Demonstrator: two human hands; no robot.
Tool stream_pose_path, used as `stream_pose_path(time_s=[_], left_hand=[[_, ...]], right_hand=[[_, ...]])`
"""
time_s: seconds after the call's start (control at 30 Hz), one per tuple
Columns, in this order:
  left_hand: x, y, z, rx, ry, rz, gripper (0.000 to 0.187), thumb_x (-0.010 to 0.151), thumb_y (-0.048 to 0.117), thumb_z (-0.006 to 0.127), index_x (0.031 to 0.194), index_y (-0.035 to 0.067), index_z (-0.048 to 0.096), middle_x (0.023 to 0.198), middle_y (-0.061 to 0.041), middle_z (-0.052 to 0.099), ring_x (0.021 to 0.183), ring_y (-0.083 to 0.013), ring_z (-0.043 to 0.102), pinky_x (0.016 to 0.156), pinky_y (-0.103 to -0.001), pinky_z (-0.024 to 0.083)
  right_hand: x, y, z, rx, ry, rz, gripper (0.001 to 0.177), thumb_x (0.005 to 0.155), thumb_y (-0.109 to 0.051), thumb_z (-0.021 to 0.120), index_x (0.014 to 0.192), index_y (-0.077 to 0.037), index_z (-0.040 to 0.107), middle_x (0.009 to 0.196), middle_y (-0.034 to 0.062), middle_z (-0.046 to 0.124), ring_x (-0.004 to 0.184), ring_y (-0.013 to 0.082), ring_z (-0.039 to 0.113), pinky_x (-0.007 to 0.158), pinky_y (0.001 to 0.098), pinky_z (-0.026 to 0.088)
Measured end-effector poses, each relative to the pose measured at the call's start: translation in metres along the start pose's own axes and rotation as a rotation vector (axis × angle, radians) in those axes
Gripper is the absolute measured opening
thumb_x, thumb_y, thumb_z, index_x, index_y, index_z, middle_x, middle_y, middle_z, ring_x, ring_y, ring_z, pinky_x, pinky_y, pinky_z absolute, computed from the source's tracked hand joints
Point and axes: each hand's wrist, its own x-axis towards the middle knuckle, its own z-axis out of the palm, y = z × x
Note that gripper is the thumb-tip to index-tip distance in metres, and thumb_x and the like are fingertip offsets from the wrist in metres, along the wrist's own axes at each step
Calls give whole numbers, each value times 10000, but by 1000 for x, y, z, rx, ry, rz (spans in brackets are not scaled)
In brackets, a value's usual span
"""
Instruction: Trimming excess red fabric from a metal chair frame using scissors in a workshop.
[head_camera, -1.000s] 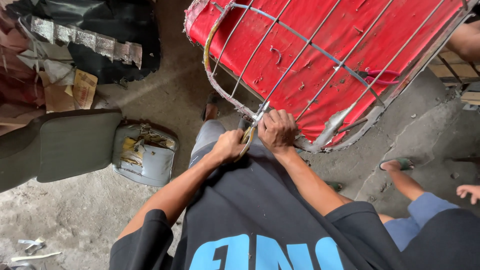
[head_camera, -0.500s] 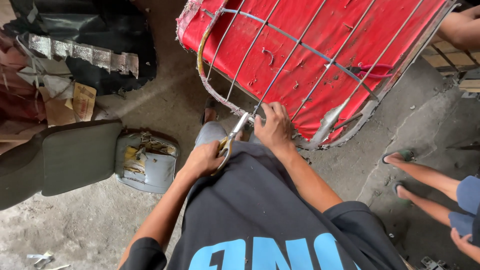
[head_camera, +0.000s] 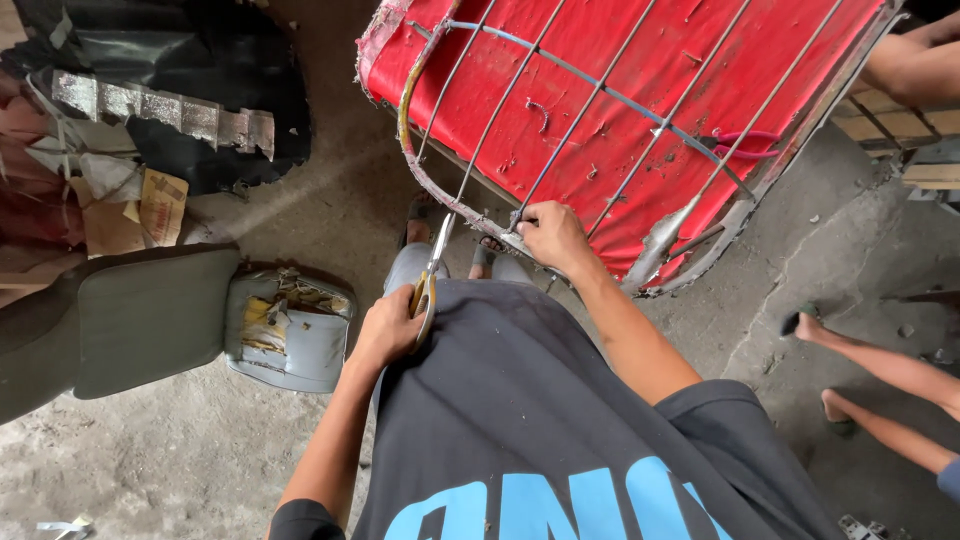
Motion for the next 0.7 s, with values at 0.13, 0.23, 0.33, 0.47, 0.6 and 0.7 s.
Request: stream_pose_path(time_s=[0.13,0.23,0.33,0.47,0.6,0.7], left_hand=[[3,-4,3,28,-5,28,394,853,447,649,1082,127,651,1028,-246,744,1076,-460,710,913,-546,564],[3,1,1,61,-9,49,371,844,431,654,1072,139,644,1017,-234,745,1068,-449,715,906,-542,565],[1,6,-5,82,-17,63,358,843,406,654,1072,131,641,1016,-234,744,1072,-450,713,900,-540,563],[-9,10,-13,81,-22,47,349,848,383,639,1071,115,631,1023,-249,737,1076,-468,704,903,-547,560],[3,-6,-8,78,-13,32,349,833,411,648,1057,144,630,1013,-227,743,1066,-451,713,900,-539,567],[5,-10,-8,71,-13,19,359,841,416,637,1082,150,625,1033,-235,738,1081,-451,708,915,-539,566]], right_hand=[[10,7,11,-13,6,62,236,890,-298,704,1088,-255,826,1061,72,802,1108,353,734,929,489,575],[18,15,27,-78,-6,78,260,895,-299,683,1102,-223,822,1048,107,797,1086,359,741,934,486,578],[-1,-14,1,16,-52,36,280,881,-216,665,1105,-154,821,1043,173,792,1091,376,737,942,482,571],[-9,-21,-22,190,-139,8,339,835,-166,711,1148,-67,796,1098,228,777,1133,397,715,956,505,536],[-10,-17,-17,174,-126,13,287,847,-180,701,1092,-69,801,1046,216,785,1088,386,728,914,500,548],[-7,-6,-10,120,-72,-16,226,854,-195,721,1044,-123,821,1021,162,795,1058,357,740,894,466,571]])
